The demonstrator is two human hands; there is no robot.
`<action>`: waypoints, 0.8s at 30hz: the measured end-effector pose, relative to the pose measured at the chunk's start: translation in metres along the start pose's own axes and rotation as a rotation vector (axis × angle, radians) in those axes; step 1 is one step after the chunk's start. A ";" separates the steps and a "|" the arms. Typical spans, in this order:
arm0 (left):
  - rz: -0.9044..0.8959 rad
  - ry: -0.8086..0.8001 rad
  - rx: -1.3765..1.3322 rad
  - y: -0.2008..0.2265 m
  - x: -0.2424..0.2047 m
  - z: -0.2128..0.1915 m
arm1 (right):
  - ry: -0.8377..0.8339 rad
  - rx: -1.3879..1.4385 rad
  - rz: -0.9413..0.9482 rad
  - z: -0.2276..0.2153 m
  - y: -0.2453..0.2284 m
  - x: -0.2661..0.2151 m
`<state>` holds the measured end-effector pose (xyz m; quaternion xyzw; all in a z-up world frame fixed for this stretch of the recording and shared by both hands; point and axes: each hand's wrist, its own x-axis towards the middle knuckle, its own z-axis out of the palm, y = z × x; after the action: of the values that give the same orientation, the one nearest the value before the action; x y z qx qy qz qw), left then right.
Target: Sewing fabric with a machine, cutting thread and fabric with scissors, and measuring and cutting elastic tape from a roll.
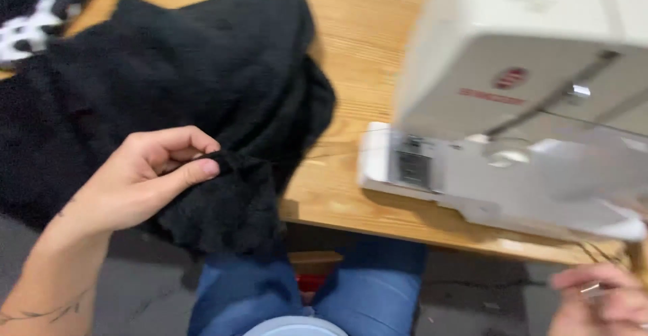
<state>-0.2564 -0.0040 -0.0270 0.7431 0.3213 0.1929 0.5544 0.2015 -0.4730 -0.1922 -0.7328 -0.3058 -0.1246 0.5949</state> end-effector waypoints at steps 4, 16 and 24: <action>0.025 -0.002 -0.047 0.002 -0.039 -0.018 | -0.909 0.597 0.433 0.085 0.035 -0.046; 0.149 0.022 -0.121 0.014 -0.059 0.030 | -0.992 1.207 0.705 0.274 -0.252 -0.083; 0.273 0.173 -0.152 0.006 -0.046 0.040 | -1.129 0.588 0.278 0.237 -0.259 -0.070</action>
<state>-0.2623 -0.0651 -0.0303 0.7163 0.2484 0.3536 0.5479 -0.0510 -0.2422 -0.0860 -0.5251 -0.4949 0.4467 0.5289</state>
